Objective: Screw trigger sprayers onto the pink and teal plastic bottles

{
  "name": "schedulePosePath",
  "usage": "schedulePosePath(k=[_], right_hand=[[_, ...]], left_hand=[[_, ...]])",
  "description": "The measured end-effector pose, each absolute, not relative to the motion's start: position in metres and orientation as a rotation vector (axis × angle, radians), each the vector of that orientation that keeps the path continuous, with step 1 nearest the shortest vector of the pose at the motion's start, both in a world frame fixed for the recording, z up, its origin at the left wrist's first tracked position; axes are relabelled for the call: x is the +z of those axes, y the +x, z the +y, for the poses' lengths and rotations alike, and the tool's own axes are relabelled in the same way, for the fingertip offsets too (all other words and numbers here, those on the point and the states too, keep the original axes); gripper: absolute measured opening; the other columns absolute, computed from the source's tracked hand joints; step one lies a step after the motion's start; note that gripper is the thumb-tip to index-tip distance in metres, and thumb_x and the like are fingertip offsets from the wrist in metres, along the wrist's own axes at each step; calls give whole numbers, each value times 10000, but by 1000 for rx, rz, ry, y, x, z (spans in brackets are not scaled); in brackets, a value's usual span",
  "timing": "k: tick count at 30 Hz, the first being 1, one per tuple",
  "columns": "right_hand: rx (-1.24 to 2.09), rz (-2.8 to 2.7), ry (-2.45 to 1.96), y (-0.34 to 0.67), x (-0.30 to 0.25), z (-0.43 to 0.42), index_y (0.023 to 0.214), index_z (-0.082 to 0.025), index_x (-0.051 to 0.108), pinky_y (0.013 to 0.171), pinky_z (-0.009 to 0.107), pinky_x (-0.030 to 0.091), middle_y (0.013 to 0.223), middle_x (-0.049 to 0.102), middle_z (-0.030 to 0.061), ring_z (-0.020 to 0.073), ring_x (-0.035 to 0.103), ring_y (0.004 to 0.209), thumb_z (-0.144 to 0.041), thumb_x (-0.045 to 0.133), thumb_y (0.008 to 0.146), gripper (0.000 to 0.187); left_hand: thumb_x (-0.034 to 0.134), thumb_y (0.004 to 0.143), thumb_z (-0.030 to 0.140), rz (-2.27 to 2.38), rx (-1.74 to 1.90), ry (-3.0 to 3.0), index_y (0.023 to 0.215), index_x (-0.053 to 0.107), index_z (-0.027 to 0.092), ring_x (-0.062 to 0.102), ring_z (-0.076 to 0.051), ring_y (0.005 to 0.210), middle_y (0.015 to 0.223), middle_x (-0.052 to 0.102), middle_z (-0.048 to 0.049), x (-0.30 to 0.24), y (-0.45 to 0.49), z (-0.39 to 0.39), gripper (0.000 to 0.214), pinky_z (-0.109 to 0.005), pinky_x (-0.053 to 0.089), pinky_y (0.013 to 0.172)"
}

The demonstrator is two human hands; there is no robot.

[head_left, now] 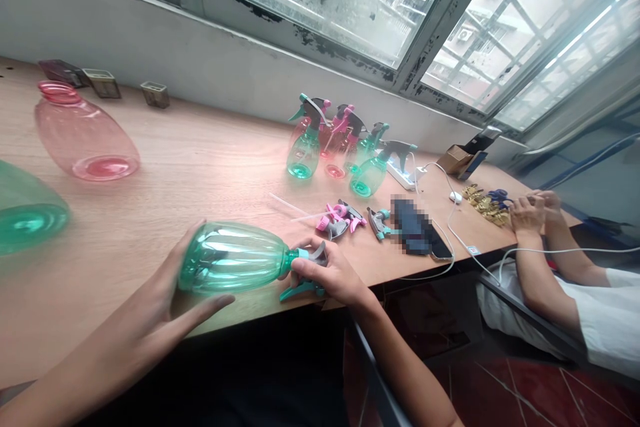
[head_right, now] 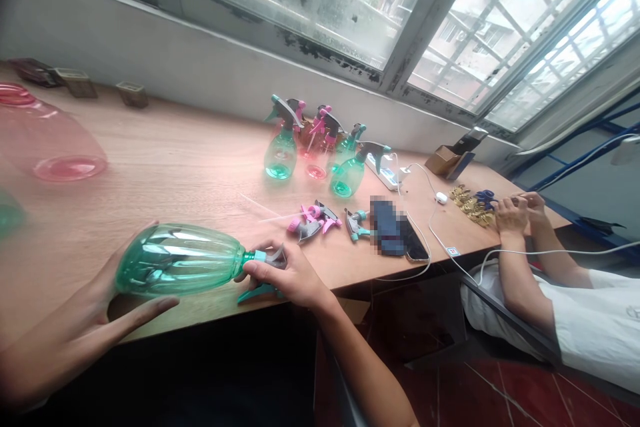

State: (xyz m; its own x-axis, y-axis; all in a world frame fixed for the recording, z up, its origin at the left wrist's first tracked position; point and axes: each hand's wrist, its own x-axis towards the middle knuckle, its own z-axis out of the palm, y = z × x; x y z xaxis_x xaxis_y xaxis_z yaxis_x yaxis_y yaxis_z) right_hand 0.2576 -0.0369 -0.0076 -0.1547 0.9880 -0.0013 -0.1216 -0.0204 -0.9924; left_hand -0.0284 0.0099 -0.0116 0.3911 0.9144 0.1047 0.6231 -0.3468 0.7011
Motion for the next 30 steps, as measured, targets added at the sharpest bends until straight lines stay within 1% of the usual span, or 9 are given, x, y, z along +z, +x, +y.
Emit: schedulePosePath(k=[4,7,11,13,17,21,24,26,30], right_hand=[[1391,-1218,-1032,259,-10,-36,981,-179,640,631,258,583,730,775,12,150,708,628,-423,837,841,343],[1382,-1225,-1037,259,-12,-36,991,-177,649,630,241,572,738,779,10,139,701,636,-409,842,843,336],[1360,-1236,-1057,260,-12,-36,987,-178,660,642,258,574,747,779,13,148,700,640,-414,849,834,339],[1361,-1245,-1034,261,-13,-36,996,-180,662,646,257,573,737,775,7,148,702,641,-407,840,847,325],[1402,-1231,-983,262,-15,-37,1032,-190,649,686,274,599,737,776,-3,163,733,684,-388,825,875,308],[1398,-1225,-979,261,-14,-37,1026,-185,650,676,276,609,771,797,14,158,727,671,-372,834,866,307],[1394,-1222,-998,261,-12,-38,1016,-175,659,655,257,598,786,809,30,148,717,649,-358,839,858,302],[1395,-1219,-1001,261,-11,-38,1013,-173,663,650,248,594,784,809,32,144,717,645,-352,838,858,295],[1396,-1223,-975,262,-13,-39,1034,-181,667,665,265,610,762,796,13,154,730,666,-353,827,874,285]], left_hand=[[573,792,805,1311,639,2087,1597,164,424,277,-315,1608,1707,327,48,-12,-29,11,980,-543,397,1271],[592,782,800,1311,643,2101,1599,163,423,302,-320,1598,1694,356,41,-13,-30,11,997,-520,439,1251],[609,777,796,1334,664,2081,1607,146,408,349,-333,1576,1674,390,15,-15,-29,10,1027,-504,464,1235],[623,774,791,1330,676,2069,1603,158,415,365,-330,1568,1664,403,20,-16,-29,10,1022,-515,424,1260],[632,786,771,1300,673,2068,1590,140,472,380,-297,1562,1652,407,66,-16,-29,11,988,-559,320,1297],[633,731,823,1290,679,2072,1584,151,486,388,-307,1556,1652,404,85,-17,-30,13,1036,-576,346,1267],[646,709,832,1308,672,2070,1581,151,496,390,-304,1554,1640,415,98,-19,-29,14,1058,-558,380,1250],[650,703,836,1320,682,2076,1586,138,496,388,-303,1553,1634,410,100,-21,-30,14,1075,-540,376,1256],[644,714,837,1337,677,2095,1592,91,505,320,-285,1585,1669,323,127,-28,-33,13,1089,-486,367,1272]])
